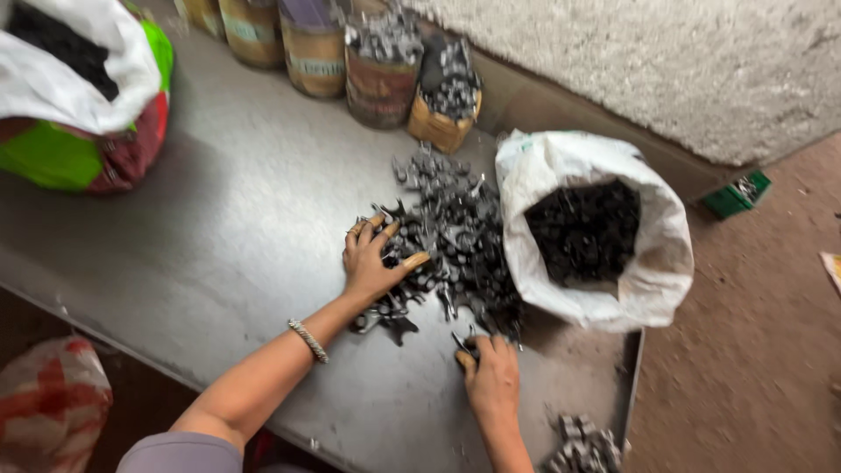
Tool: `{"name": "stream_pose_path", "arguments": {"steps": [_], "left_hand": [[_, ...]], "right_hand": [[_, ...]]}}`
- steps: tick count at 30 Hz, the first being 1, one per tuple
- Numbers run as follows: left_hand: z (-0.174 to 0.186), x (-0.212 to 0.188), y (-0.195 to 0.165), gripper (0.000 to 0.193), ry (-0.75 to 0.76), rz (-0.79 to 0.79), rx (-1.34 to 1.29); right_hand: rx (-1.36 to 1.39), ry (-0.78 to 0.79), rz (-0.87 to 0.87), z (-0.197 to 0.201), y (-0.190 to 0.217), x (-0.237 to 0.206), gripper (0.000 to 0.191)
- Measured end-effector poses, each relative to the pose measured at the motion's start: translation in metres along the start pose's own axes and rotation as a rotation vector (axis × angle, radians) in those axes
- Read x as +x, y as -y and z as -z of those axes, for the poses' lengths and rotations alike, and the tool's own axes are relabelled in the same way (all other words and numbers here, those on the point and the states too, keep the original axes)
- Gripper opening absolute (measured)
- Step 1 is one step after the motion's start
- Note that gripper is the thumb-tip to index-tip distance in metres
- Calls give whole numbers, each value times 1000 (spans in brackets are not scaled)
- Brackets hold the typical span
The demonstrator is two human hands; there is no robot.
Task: The person picks up small dark metal castings from a metal table, turns each one over in their hands, and places them into a white sack on the table. They occasionally gather scattered pieces from the table surface and continue sorting the pile piece by piece.
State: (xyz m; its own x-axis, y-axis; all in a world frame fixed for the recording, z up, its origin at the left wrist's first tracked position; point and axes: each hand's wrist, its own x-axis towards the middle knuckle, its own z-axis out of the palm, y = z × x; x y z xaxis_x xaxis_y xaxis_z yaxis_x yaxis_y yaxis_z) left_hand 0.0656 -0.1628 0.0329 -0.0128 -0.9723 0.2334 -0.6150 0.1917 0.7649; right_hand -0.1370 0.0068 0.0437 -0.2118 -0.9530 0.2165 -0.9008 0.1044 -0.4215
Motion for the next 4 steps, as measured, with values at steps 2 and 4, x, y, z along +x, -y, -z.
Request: {"name": "stream_pose_path", "arguments": {"steps": [2,4], "left_hand": [[-24,-28,-18,91,-129,55,31],[-46,-47,-37,101,-196,142,12]], "right_hand": [[60,43,-24,9,-3,-15,29],[27,108,-104,18,-3,-29,28]]}}
